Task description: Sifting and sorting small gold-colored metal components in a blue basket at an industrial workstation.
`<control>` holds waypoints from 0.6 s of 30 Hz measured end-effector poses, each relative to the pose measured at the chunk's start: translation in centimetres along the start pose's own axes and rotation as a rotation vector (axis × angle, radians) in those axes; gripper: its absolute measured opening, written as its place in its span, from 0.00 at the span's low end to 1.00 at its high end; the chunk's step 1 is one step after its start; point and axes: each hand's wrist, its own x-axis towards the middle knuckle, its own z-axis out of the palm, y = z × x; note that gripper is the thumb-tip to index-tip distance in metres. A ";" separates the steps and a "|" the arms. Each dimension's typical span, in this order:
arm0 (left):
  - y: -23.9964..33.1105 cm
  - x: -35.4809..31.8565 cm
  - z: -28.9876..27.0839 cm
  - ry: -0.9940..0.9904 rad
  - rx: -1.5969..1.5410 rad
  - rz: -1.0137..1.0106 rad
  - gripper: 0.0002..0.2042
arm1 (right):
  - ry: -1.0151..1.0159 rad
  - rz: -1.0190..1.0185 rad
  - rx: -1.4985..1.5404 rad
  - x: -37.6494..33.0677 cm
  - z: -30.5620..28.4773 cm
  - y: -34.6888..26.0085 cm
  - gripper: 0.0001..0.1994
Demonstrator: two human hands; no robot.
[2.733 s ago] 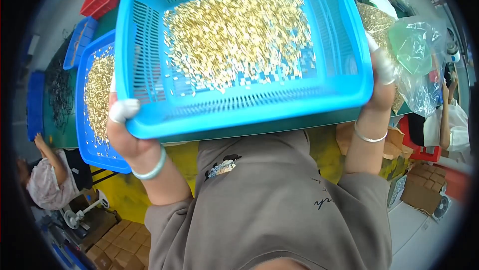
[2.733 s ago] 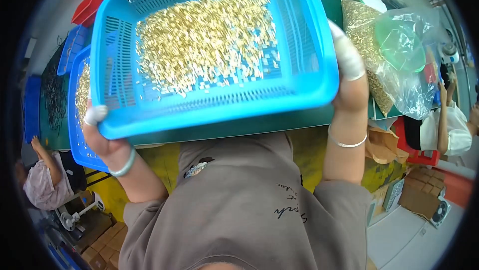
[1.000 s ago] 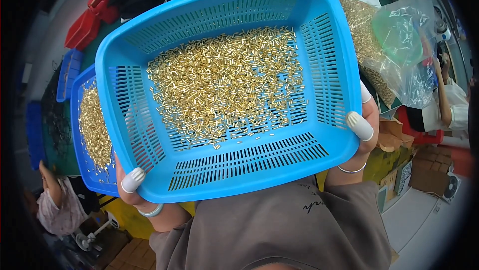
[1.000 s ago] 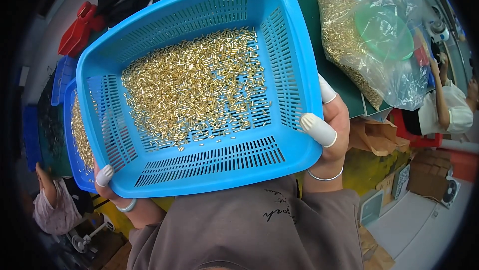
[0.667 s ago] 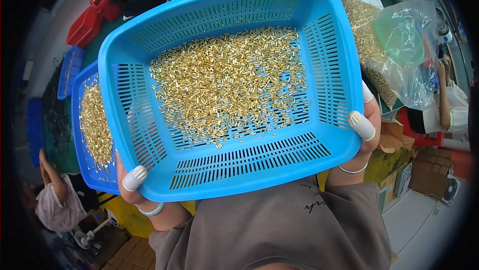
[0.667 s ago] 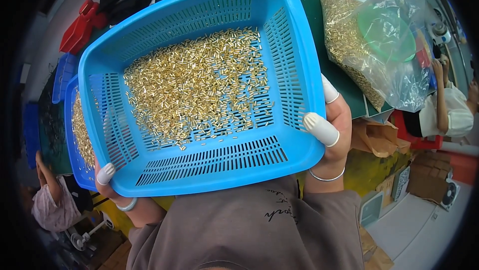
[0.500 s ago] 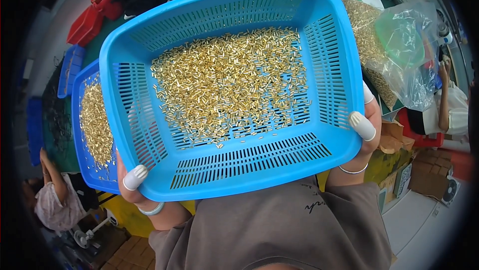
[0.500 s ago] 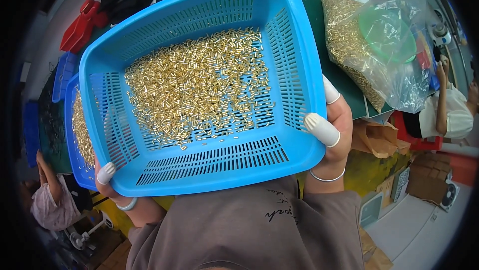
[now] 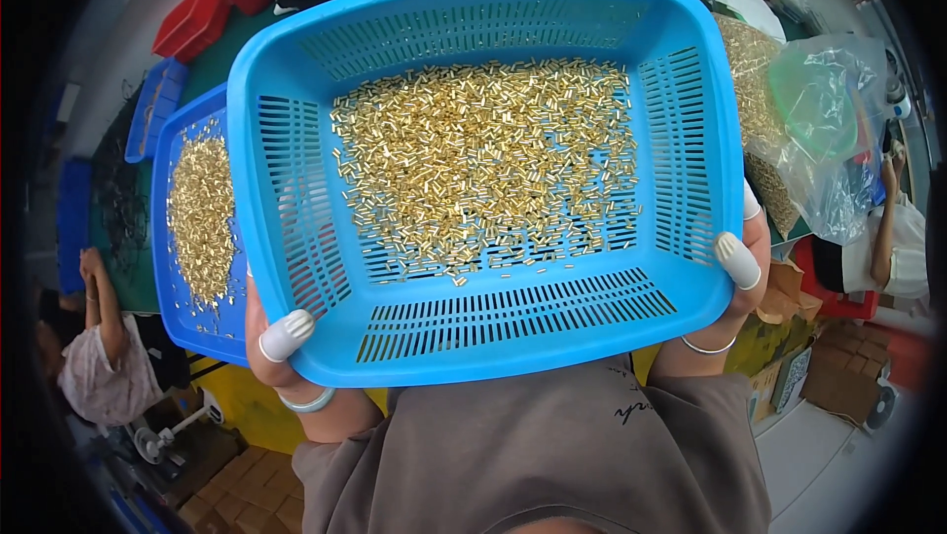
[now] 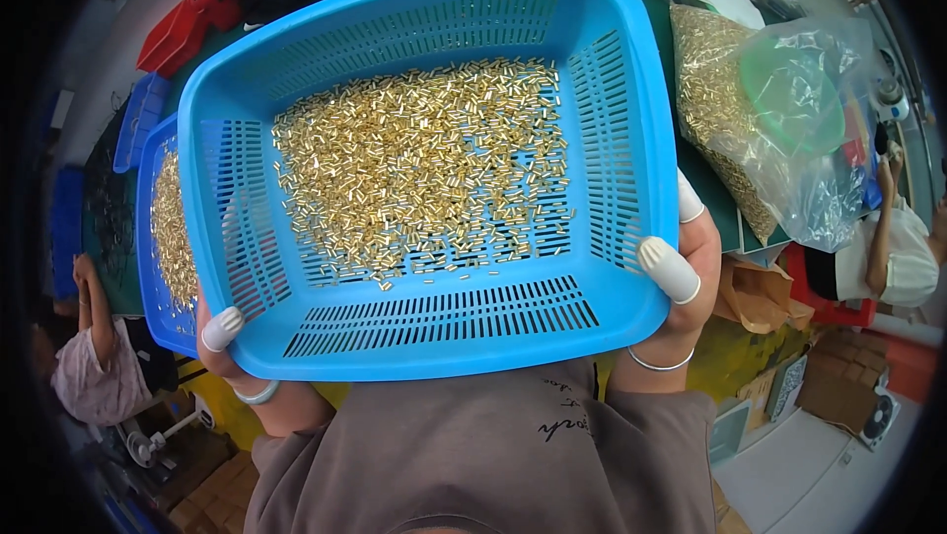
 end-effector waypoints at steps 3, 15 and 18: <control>-0.2 0.1 0.6 -0.030 0.020 0.009 0.38 | -0.007 -0.055 -0.080 -0.1 0.0 0.1 0.32; 0.2 -0.2 1.9 -0.015 -0.020 -0.017 0.42 | 0.005 -0.049 -0.088 -0.7 0.6 0.1 0.32; 0.1 -0.3 1.5 0.019 -0.074 -0.032 0.41 | -0.023 -0.068 -0.090 -0.7 0.3 0.3 0.32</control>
